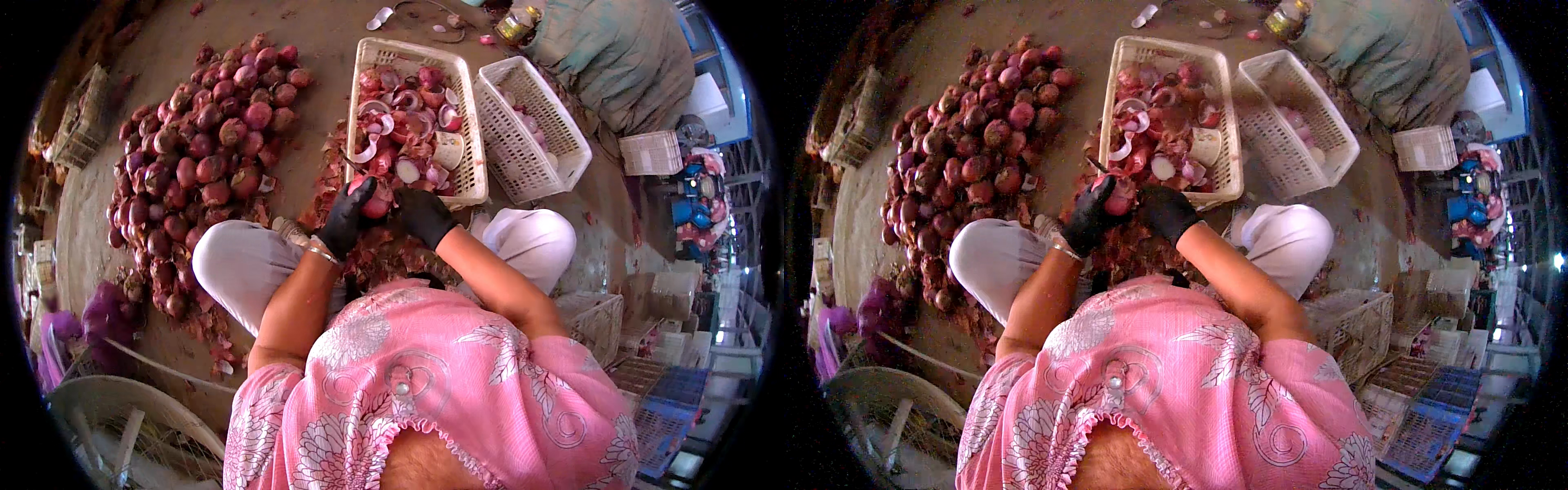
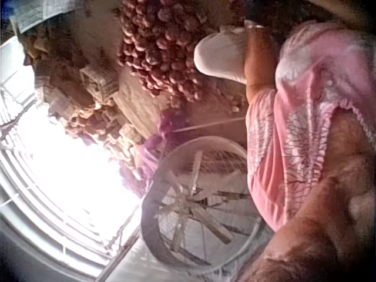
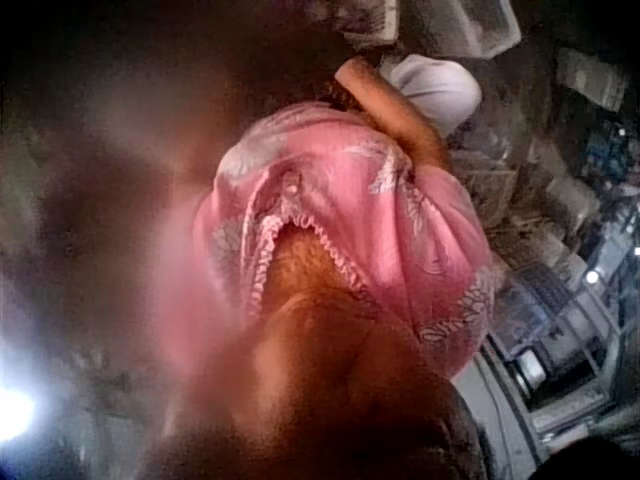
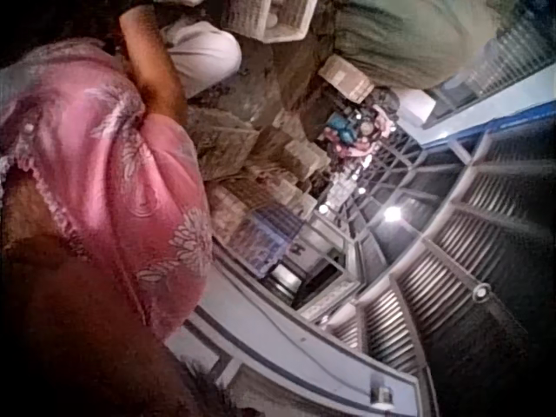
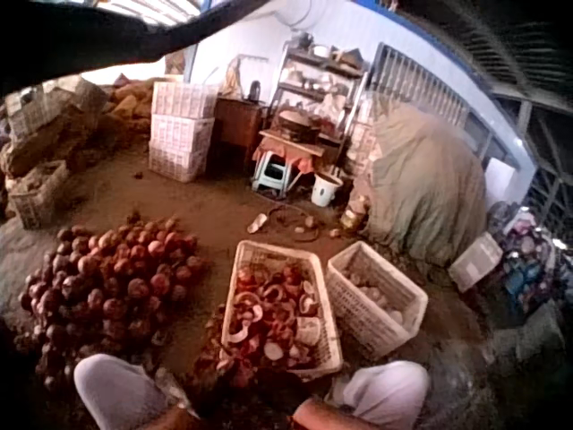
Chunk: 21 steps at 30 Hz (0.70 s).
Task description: The person peels red onions by hand using a knife, removing the outer layers and placing the peeled onions into a basket.
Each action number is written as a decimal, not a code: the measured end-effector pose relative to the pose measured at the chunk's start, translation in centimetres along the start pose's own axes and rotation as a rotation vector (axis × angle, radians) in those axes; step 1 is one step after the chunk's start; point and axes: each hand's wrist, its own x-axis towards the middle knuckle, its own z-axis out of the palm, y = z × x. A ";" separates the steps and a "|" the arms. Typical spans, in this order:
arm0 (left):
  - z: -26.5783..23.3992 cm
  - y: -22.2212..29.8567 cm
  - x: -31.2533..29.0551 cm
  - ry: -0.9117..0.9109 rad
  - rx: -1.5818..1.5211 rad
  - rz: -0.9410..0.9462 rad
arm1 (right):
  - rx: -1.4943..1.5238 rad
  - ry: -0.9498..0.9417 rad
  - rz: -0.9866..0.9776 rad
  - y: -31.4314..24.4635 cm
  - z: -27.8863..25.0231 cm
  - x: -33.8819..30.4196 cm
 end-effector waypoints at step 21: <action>-4.8 -1.2 3.0 0.086 -0.115 0.185 | 0.422 -0.185 0.023 -0.3 -7.1 -5.8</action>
